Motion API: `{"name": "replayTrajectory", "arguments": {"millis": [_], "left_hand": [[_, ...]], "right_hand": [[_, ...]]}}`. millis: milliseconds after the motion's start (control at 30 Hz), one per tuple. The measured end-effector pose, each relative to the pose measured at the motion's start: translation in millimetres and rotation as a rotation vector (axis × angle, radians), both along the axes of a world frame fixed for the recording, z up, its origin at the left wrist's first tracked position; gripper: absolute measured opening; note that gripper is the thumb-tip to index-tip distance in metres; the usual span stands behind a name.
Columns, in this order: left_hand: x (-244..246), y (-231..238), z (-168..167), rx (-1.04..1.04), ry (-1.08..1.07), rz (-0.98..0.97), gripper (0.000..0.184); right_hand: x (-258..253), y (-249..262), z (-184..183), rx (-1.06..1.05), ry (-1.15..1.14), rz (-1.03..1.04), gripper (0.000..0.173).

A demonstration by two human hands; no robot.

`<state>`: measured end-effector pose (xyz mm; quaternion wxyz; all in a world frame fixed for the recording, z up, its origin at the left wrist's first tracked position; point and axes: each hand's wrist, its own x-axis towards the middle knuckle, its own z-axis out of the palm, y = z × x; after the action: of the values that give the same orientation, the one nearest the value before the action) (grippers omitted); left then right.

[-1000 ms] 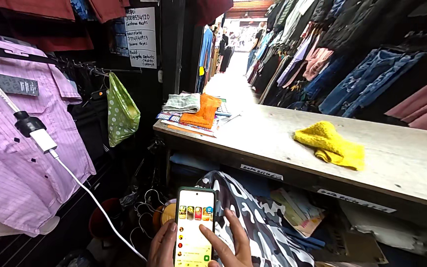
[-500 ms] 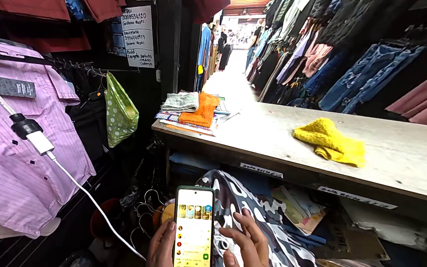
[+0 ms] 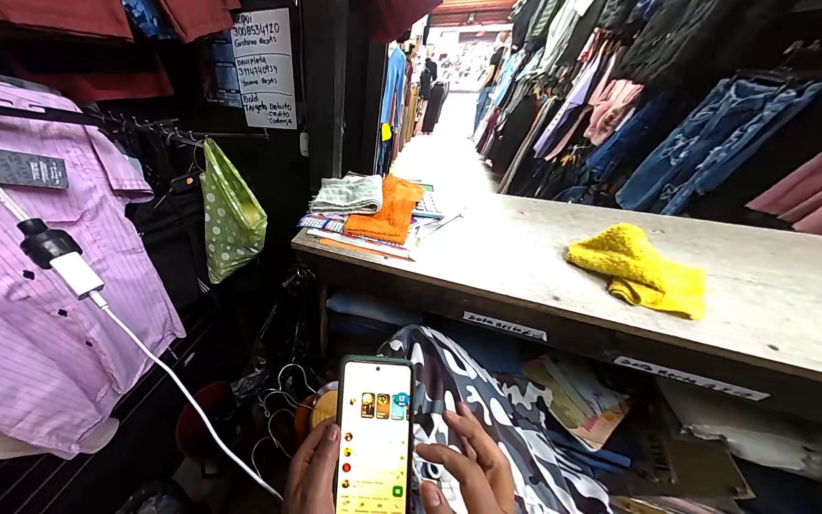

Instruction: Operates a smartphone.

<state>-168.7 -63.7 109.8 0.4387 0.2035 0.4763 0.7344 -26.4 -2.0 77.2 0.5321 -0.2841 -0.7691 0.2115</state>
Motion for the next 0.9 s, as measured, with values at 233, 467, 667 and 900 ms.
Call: {"name": "replayTrajectory", "arguments": {"millis": [233,467,667,900], "left_hand": [[0.5,0.2,-1.3,-0.005,0.004,-0.007,0.040],[1.3,0.3,-0.5,-0.009,-0.006,-0.003,0.041],[1.3,-0.3,-1.0,-0.002,-0.014,-0.007,0.040],[1.6,-1.4,-1.5,-0.019,-0.005,-0.010,0.039]], "right_hand": [[0.1,-0.9,-0.8,-0.012,-0.003,0.007,0.028],[-0.3,-2.0,-1.7,-0.032,-0.011,0.015,0.031],[-0.8,-2.2,-2.9,-0.039,-0.019,0.021,0.033],[-2.0,-1.8,-5.4,-0.014,-0.081,0.009,0.046]]}}
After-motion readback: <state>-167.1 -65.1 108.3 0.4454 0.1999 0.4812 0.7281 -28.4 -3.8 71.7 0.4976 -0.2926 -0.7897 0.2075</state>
